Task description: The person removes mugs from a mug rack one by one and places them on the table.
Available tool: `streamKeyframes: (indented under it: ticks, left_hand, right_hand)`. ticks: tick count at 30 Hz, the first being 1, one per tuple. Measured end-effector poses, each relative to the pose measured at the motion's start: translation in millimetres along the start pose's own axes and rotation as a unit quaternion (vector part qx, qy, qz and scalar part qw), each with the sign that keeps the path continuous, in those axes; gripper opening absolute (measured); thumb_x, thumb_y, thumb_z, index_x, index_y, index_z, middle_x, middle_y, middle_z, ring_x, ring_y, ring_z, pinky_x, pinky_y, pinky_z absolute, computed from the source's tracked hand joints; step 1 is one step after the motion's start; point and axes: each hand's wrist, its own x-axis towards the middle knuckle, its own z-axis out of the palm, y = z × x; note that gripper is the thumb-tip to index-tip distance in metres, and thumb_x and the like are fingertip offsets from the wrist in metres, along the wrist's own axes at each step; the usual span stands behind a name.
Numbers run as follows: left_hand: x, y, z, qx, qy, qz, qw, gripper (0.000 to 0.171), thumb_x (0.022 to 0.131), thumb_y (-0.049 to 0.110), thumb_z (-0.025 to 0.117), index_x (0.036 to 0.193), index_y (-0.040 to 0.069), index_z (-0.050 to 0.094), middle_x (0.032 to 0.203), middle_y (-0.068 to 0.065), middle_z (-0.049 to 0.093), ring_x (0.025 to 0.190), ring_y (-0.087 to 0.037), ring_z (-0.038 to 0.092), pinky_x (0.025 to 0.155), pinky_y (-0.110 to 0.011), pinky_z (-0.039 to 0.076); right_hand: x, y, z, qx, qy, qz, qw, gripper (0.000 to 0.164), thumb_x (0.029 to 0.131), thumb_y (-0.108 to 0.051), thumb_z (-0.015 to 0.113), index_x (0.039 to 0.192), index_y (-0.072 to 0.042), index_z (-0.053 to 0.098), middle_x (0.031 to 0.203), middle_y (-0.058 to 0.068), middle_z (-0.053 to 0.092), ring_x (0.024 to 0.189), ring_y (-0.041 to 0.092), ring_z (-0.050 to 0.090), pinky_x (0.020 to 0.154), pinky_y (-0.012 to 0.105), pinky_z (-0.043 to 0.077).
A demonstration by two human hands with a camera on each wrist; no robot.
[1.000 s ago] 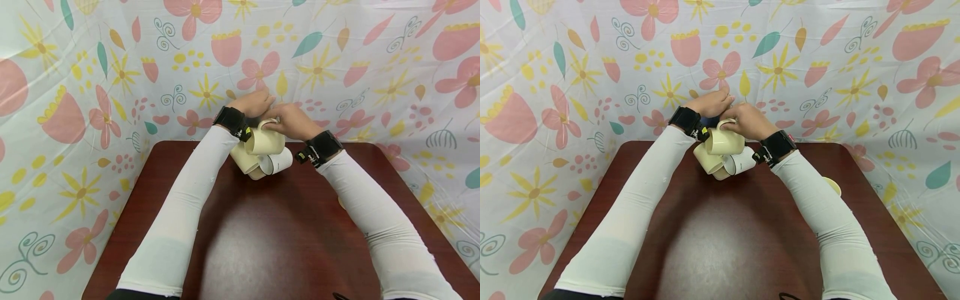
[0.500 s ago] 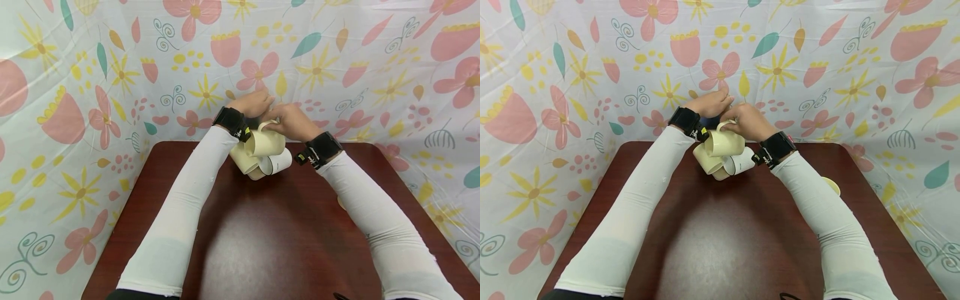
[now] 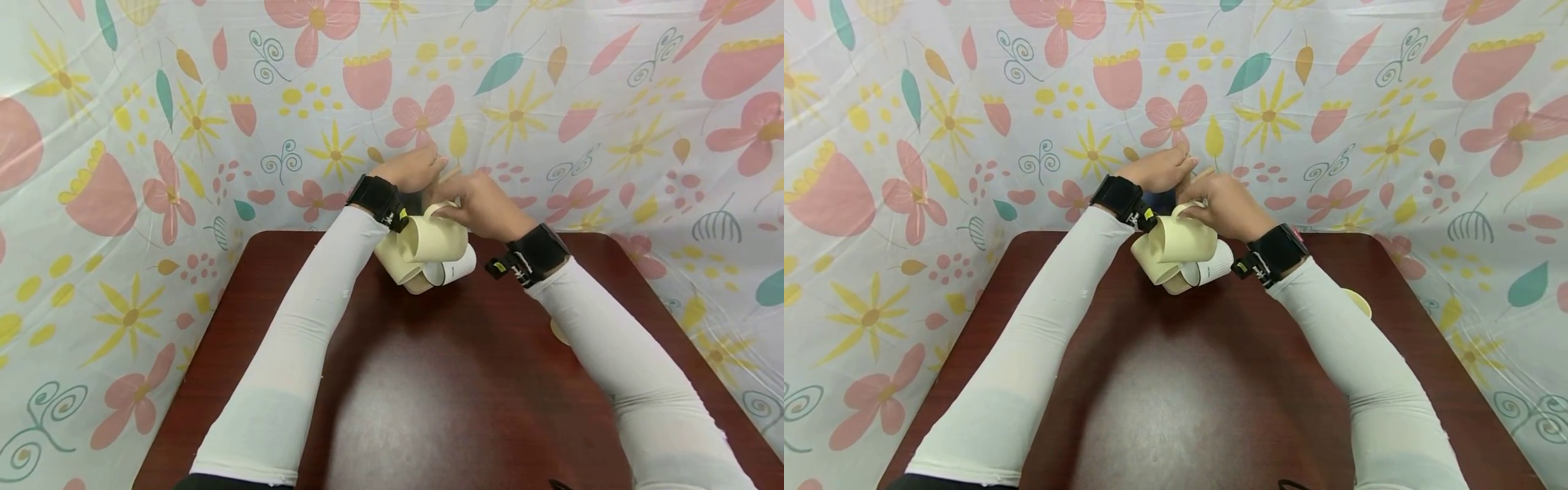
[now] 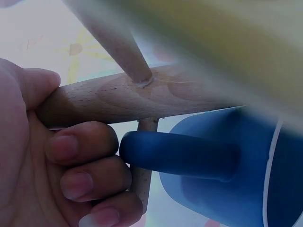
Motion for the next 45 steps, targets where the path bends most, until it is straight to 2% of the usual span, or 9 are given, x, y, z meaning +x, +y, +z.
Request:
streamKeyframes:
  ticks: [6,11,14,22,27,30,33,37,45]
  left_hand:
    - [-0.4,-0.5,0.6,0.000,-0.006,-0.002,1.0000,0.057,0.113,0.044,0.015,0.144,0.003,0.039,0.119,-0.007,0.050,0.115,-0.019,0.052,0.107,-0.032,0.039]
    - [0.0,-1.1,1.7,0.002,-0.008,-0.004,1.0000,0.057,0.113,0.043,0.016,0.147,0.003,0.037,0.120,-0.007,0.050,0.116,-0.019,0.052,0.108,-0.033,0.038]
    - [0.5,-0.5,2.4,0.003,-0.009,-0.006,0.9999,0.055,0.113,0.042,0.016,0.147,0.004,0.037,0.120,-0.007,0.050,0.115,-0.020,0.052,0.109,-0.033,0.038]
    - [1.5,-0.8,4.3,0.004,-0.005,-0.006,1.0000,0.055,0.113,0.042,0.016,0.145,0.004,0.039,0.123,-0.006,0.051,0.119,-0.019,0.052,0.115,-0.033,0.037]
    - [1.2,-1.3,4.2,0.001,0.000,-0.001,1.0000,0.055,0.113,0.042,0.017,0.145,0.002,0.039,0.122,-0.007,0.052,0.118,-0.019,0.053,0.114,-0.033,0.037]
    - [1.7,-1.4,3.7,-0.007,-0.003,0.001,1.0000,0.056,0.113,0.042,0.016,0.145,0.002,0.039,0.123,-0.008,0.052,0.117,-0.019,0.053,0.112,-0.032,0.037]
    - [2.3,-1.0,2.7,-0.001,-0.002,0.002,1.0000,0.055,0.113,0.042,0.015,0.142,0.003,0.041,0.123,-0.008,0.051,0.116,-0.020,0.053,0.112,-0.032,0.037]
    - [2.8,-0.2,1.9,0.009,0.003,0.004,0.9999,0.053,0.113,0.041,0.017,0.138,0.003,0.044,0.124,-0.009,0.050,0.118,-0.020,0.052,0.115,-0.034,0.036]
    - [3.3,0.6,1.3,0.019,0.004,-0.001,0.9998,0.056,0.113,0.042,0.017,0.145,0.002,0.041,0.129,-0.009,0.050,0.126,-0.021,0.052,0.118,-0.034,0.035]
  right_hand:
    - [-15,-18,-6,-0.021,-0.023,0.072,0.997,0.009,0.090,-0.013,0.082,0.094,-0.007,0.076,0.085,0.005,0.076,0.078,0.018,0.068,0.072,0.036,0.052]
    - [-29,-25,-8,-0.021,-0.044,0.124,0.991,0.016,0.093,-0.021,0.079,0.088,-0.010,0.069,0.074,0.001,0.065,0.065,0.013,0.054,0.063,0.028,0.043]
    - [-38,-27,-9,-0.022,-0.047,0.129,0.990,0.021,0.094,-0.022,0.078,0.084,-0.010,0.064,0.071,0.001,0.058,0.062,0.013,0.049,0.061,0.027,0.041]
    - [-60,-32,-12,-0.012,-0.044,0.136,0.990,0.024,0.098,-0.022,0.074,0.081,-0.012,0.061,0.066,-0.002,0.057,0.054,0.008,0.046,0.054,0.025,0.039]
    - [-76,-35,-11,0.002,-0.029,0.162,0.986,0.030,0.101,-0.022,0.070,0.076,-0.013,0.055,0.061,-0.002,0.048,0.050,0.009,0.042,0.052,0.026,0.037]
    - [-85,-40,-11,0.044,-0.030,0.202,0.978,0.029,0.103,-0.023,0.067,0.078,-0.011,0.057,0.056,0.000,0.051,0.043,0.013,0.048,0.048,0.029,0.043]
    - [-93,-46,-11,0.097,-0.029,0.247,0.964,0.028,0.104,-0.025,0.065,0.082,-0.009,0.057,0.051,0.004,0.054,0.038,0.019,0.054,0.046,0.033,0.049]
    - [-105,-53,-9,0.144,-0.016,0.288,0.947,0.027,0.103,-0.024,0.065,0.086,-0.006,0.055,0.054,0.009,0.059,0.041,0.023,0.060,0.049,0.038,0.055]
    - [-128,-56,-1,0.213,-0.004,0.333,0.918,0.026,0.102,-0.016,0.066,0.089,-0.001,0.050,0.065,0.016,0.068,0.049,0.026,0.067,0.051,0.041,0.059]
